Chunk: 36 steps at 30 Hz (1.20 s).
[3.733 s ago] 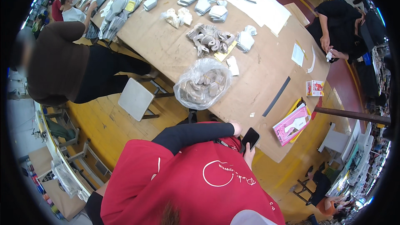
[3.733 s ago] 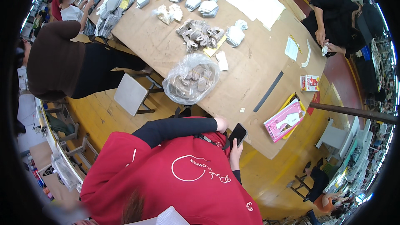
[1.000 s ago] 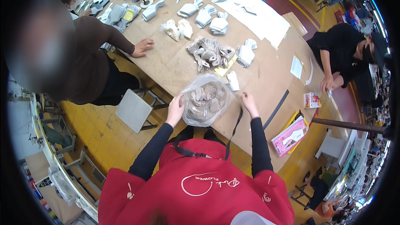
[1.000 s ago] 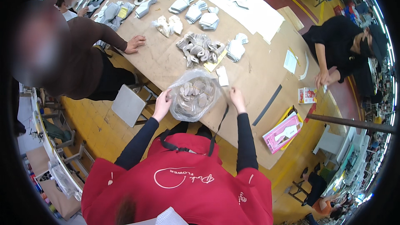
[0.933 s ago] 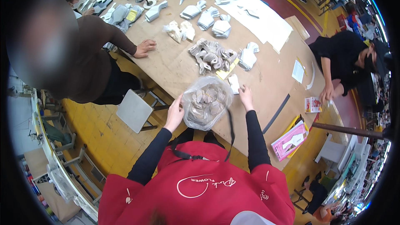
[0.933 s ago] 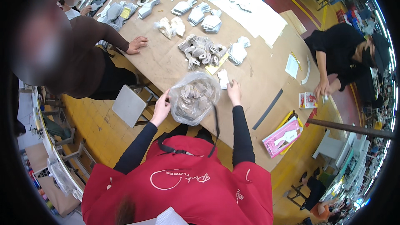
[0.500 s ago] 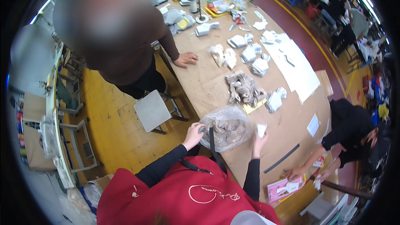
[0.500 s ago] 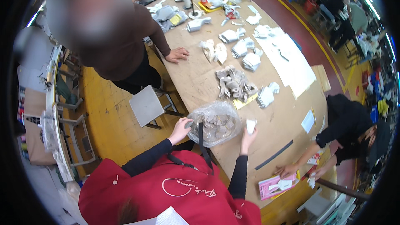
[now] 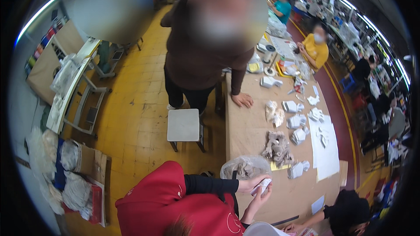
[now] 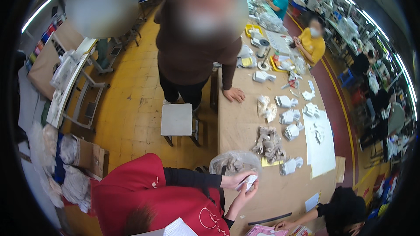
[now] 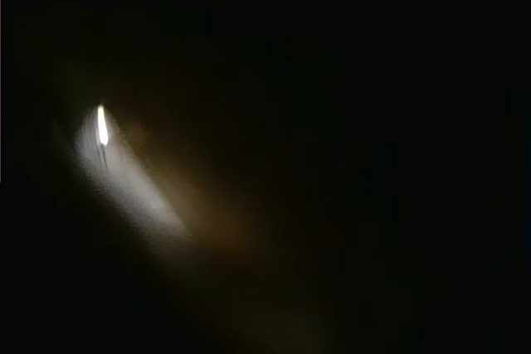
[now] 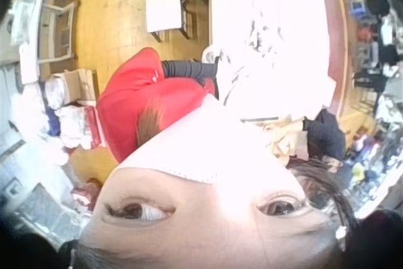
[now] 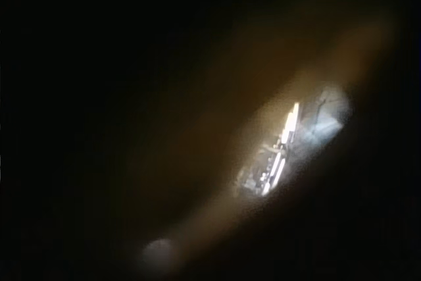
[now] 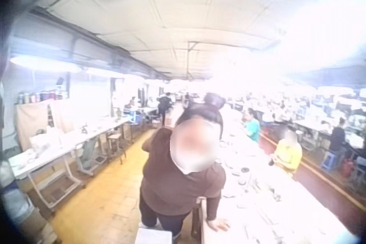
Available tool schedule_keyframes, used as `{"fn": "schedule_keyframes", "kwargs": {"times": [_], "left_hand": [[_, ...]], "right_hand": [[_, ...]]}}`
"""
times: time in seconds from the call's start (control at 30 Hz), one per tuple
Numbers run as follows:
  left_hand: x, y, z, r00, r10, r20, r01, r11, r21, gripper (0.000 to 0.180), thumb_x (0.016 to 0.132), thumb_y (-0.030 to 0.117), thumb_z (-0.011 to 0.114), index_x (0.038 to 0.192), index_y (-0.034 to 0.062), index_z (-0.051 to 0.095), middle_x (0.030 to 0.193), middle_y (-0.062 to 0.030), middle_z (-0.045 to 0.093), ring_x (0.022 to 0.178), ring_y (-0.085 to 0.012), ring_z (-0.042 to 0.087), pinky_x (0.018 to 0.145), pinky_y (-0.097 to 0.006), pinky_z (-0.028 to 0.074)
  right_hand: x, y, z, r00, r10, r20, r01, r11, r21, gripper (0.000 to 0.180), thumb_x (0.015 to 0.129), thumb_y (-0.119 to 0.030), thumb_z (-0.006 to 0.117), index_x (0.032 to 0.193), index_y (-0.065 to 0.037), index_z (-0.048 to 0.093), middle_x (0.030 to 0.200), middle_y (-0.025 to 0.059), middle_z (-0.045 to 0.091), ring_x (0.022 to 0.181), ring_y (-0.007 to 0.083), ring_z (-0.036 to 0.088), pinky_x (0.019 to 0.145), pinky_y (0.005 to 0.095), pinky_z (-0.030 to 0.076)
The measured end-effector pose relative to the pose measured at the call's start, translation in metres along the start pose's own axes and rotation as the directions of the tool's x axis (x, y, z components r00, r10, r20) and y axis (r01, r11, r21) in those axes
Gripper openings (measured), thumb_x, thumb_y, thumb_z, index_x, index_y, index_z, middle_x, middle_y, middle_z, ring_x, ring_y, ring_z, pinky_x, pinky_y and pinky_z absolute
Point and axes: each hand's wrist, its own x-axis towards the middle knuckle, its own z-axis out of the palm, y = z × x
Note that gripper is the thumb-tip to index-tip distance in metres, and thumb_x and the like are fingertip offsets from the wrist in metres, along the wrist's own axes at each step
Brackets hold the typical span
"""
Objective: The person handles small silver decorative pieces and patterned sheets on a workbench, then walks to a cabinet to retrieve a plastic bag of similar items. They return to the workbench, interact with coworkers, and continue sorting and arranging the pieces and sheets.
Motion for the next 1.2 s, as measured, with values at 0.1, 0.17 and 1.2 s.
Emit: {"fn": "schedule_keyframes", "kwargs": {"times": [0.1,0.17,1.2], "left_hand": [[-0.014,0.009,-0.007,0.996,0.079,-0.034,-0.083,0.984,-0.156,0.023,0.092,0.035,0.060,0.093,0.0114,0.063,0.086,0.0002,0.064,0.076,-0.0130,0.060,0.069,-0.029,0.050],[-0.028,0.017,-0.008,0.981,0.132,-0.145,-0.160,0.965,-0.209,0.022,0.091,0.034,0.062,0.089,0.0126,0.062,0.081,0.0018,0.062,0.072,-0.0122,0.058,0.065,-0.030,0.049],[-0.143,0.032,-0.128,0.832,-0.063,-0.552,-0.273,0.818,-0.506,0.020,0.086,0.019,0.055,0.069,0.0141,0.044,0.059,-0.0003,0.045,0.050,-0.0154,0.043,0.050,-0.032,0.042]], "right_hand": [[-0.002,-0.015,0.011,0.965,-0.180,0.192,0.226,0.939,-0.258,0.060,0.090,-0.012,0.062,0.143,-0.001,0.035,0.140,0.0169,0.044,0.130,0.0298,0.043,0.107,0.0400,0.033],[-0.008,-0.025,0.019,0.905,-0.259,0.337,0.394,0.809,-0.437,0.062,0.089,-0.010,0.063,0.144,-0.002,0.036,0.135,0.0186,0.047,0.126,0.0314,0.047,0.103,0.0410,0.037],[0.030,0.001,0.038,0.784,0.234,0.576,0.351,0.598,-0.721,0.078,0.090,-0.037,0.060,0.150,-0.007,0.021,0.073,0.0224,0.066,0.074,0.0400,0.066,0.074,0.0443,0.052]]}}
